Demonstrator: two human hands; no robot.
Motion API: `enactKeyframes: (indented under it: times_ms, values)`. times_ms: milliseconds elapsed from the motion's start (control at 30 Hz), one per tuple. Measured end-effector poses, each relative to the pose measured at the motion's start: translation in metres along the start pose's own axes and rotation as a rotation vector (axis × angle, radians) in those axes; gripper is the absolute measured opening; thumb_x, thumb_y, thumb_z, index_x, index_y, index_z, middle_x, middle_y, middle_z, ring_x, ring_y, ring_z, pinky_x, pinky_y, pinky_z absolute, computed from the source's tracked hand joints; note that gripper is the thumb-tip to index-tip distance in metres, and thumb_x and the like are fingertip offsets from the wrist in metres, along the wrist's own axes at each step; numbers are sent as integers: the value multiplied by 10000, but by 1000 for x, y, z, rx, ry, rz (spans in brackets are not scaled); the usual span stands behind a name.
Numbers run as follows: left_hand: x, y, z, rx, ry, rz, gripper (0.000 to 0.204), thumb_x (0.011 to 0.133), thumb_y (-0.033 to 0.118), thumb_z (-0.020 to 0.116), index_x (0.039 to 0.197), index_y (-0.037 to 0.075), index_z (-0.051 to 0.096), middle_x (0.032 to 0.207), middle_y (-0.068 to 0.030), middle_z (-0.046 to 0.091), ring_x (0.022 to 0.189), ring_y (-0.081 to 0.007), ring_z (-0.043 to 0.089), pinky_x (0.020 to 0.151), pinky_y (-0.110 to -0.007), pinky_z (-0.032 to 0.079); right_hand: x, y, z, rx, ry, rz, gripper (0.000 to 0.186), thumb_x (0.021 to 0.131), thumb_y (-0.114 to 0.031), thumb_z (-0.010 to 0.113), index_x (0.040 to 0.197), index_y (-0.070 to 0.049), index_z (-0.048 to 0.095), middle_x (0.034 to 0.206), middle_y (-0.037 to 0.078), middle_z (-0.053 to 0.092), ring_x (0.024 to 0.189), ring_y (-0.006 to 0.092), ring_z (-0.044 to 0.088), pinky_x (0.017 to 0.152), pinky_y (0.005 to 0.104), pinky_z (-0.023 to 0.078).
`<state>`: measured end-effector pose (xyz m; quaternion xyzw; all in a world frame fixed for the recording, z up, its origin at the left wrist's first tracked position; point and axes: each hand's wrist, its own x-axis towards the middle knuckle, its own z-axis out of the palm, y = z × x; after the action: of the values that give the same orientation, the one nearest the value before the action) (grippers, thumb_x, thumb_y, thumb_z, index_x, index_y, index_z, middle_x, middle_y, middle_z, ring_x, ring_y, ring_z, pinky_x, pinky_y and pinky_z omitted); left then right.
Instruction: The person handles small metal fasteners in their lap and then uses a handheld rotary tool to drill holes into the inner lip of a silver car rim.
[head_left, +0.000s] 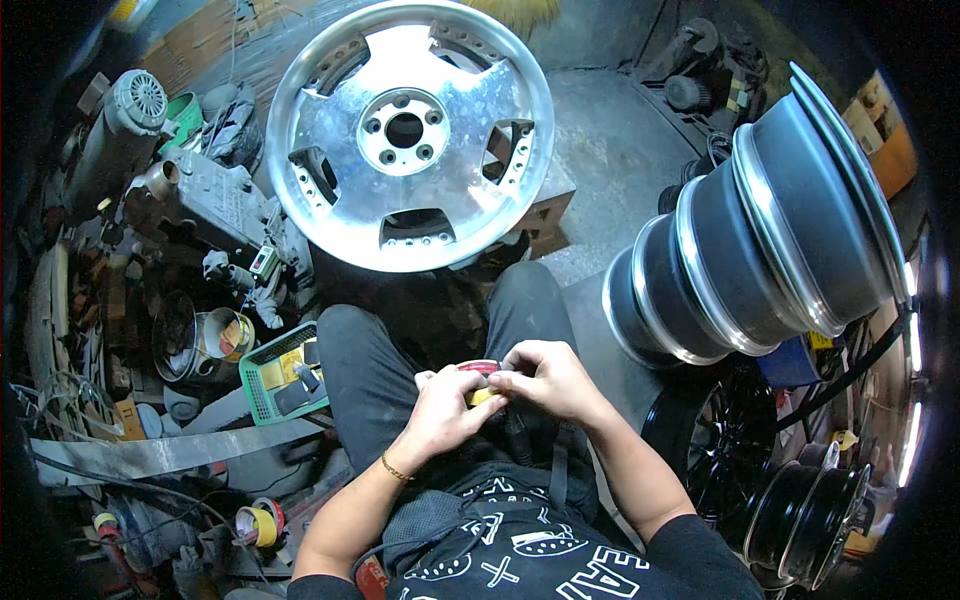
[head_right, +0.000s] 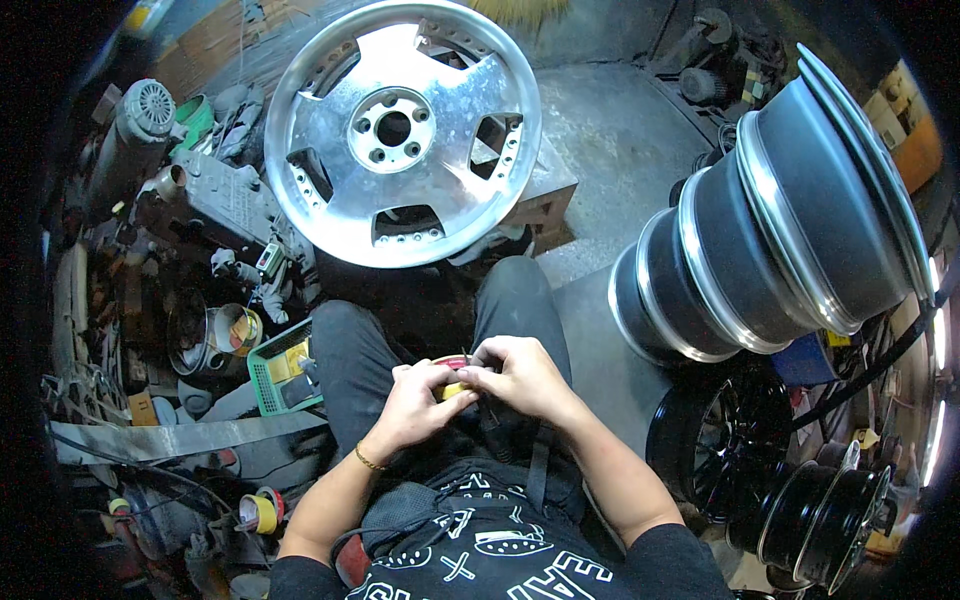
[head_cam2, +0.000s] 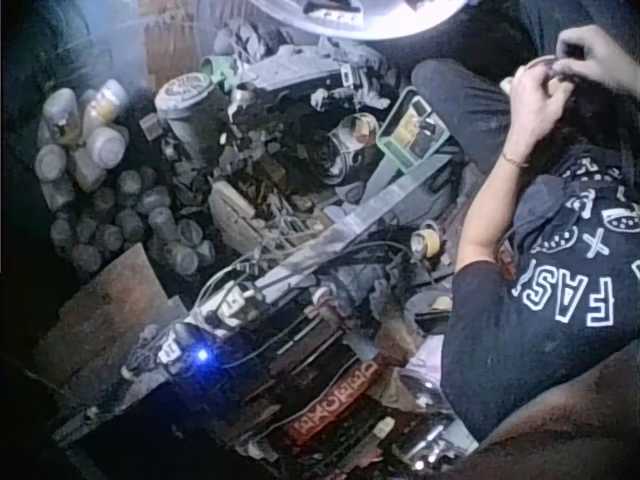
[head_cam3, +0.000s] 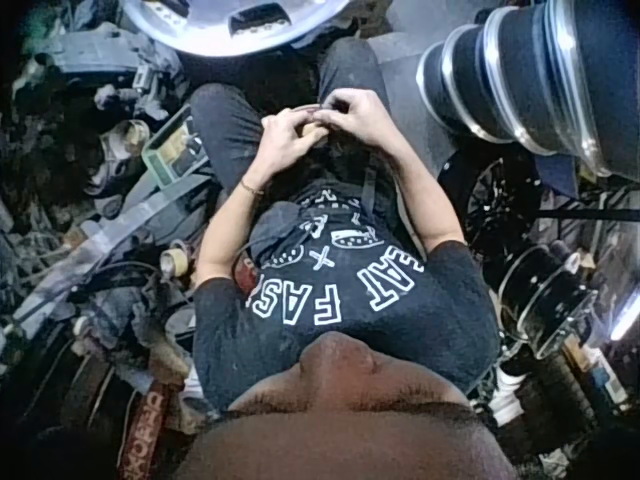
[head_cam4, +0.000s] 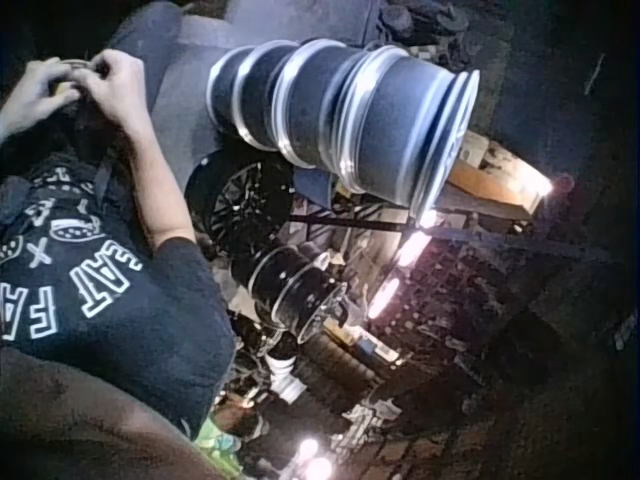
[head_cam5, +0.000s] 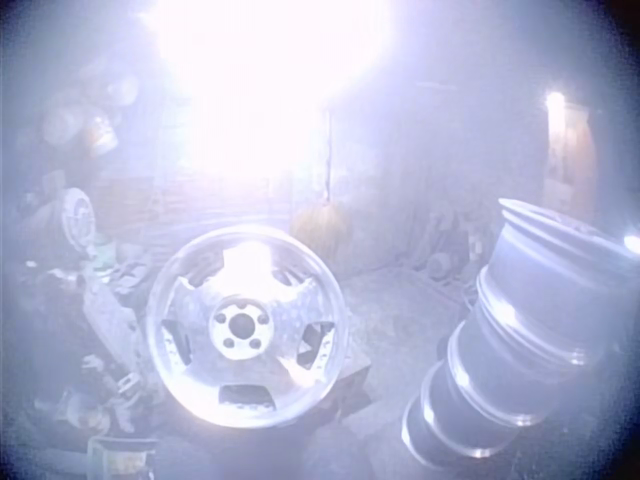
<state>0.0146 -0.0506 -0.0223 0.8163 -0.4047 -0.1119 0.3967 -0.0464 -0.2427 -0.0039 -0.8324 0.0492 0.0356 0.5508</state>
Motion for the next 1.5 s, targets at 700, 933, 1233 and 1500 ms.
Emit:
enactKeyframes:
  times_ms: [700,933,1233,1500]
  values:
    - [-3,-12,-1,-107,-24,-75,272,745,262,789,877,51,679,831,-94,656,745,-258,591,683,-355,457,6,-4,2,82,16,10,212,814,-166,754,900,19,695,756,64,681,692,115,609,641,282,500]
    - [-4,-8,-14,-1,25,53,266,742,321,795,874,115,691,840,-37,650,863,-212,573,846,-379,337,9,-3,-3,3,-51,-97,176,853,-126,684,898,43,668,764,90,661,716,137,607,675,292,488]
    - [-7,-2,2,-86,28,-50,269,743,300,785,858,99,650,940,-71,657,917,-248,577,856,-400,353,5,-1,-2,216,-143,-159,195,855,-160,685,934,17,668,829,116,669,749,174,631,697,309,495]
    - [-5,-8,-14,18,-81,-43,257,735,294,795,846,98,672,807,-41,627,840,-228,569,799,-379,345,5,5,-4,108,-65,-67,206,851,-185,712,926,5,684,788,106,655,702,191,625,651,313,487]
